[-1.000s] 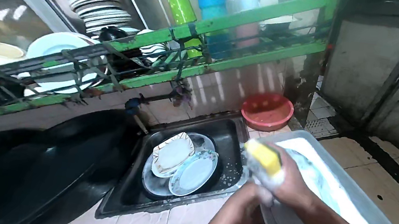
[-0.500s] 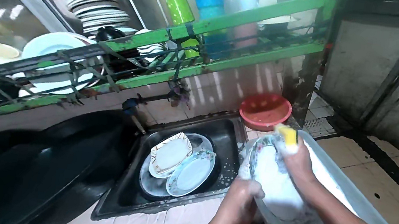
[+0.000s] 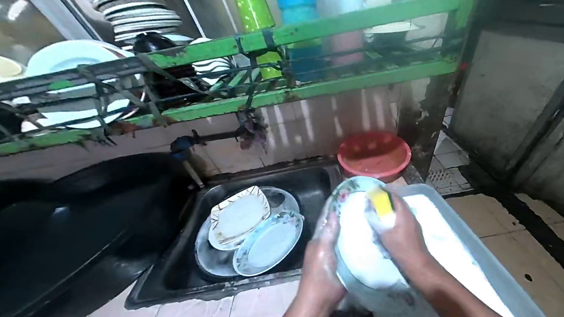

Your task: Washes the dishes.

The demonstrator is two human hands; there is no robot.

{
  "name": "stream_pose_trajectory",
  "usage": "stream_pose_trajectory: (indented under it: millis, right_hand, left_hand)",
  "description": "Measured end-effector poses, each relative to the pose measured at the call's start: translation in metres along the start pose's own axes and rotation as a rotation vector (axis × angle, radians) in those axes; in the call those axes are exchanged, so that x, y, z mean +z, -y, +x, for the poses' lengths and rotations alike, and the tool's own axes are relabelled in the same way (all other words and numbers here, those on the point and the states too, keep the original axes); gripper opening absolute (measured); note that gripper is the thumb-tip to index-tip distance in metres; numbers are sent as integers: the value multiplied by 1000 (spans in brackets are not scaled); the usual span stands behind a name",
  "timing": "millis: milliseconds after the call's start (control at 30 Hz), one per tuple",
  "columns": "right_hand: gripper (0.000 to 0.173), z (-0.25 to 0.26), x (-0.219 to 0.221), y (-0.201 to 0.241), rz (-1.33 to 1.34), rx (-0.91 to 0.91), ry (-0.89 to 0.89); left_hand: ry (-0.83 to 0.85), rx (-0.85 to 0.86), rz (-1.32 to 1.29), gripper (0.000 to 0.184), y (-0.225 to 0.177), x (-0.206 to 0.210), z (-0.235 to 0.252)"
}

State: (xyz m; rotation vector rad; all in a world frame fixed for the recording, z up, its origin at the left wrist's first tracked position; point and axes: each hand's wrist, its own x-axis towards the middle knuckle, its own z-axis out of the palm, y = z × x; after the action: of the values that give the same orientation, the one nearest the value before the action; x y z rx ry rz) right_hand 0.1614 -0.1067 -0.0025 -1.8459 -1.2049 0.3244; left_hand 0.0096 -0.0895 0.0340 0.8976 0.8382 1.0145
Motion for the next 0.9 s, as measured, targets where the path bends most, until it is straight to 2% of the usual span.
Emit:
stream_pose_trajectory:
  millis: [100,133,200,267,333,367,400,467,533,600,633,667,733,767,833,900]
  right_hand:
    - [77,-5,17,21,189,-84,-44]
    - [77,-1,15,19,219,-32,-39]
    - [73,17,3,2,359,200,-53]
    - [53,32,-7,-14,704,414,-156]
    - [23,33,-18,-9,1088,422,-270]
    - [10,37,-26,-4,1265,377,-321]
    - [11,40,-36,-1,1421,318,-343]
    - [16,43,-61,2,1607,227,-353]
    - [26,39,-81,-9,1651,173,-298]
    - [30,29,-87,-33,1475,184,-153]
    - [32,23,-87,-51,1301,219,-62]
    - [33,17,-84,-64,1075,290,-1]
    - [33,6,-69,-72,612,446,-6]
    - [40,2,-61,-67,455,471,-43]
    - [54,-10,-53,-38,251,343,-76]
    - [59,-23,-53,-10,113,13,-51]
  left_hand:
    - [-58,-62,198,45,3,16,-12]
    - [-78,-37,216,43,0,18,-16]
    - [-53,102,265,42,-7,13,-23]
    - [99,326,344,51,-14,0,-21]
    - [151,540,375,56,-18,-9,-13]
    - [103,565,338,62,-21,-10,-8]
    - [43,516,310,68,-23,-10,-3]
    - [-49,217,142,69,-30,-11,9]
    - [-82,-71,-178,57,-33,-7,24]
    - [-109,-144,-440,34,-31,3,26]
    - [-113,-138,-478,22,-29,8,24]
    - [-104,-137,-470,17,-25,14,22]
    - [-32,-202,-366,21,-10,21,18]
    - [-3,-256,-264,23,-1,26,16]
    - [58,-306,65,24,15,39,10]
    - [222,-279,378,24,26,50,3]
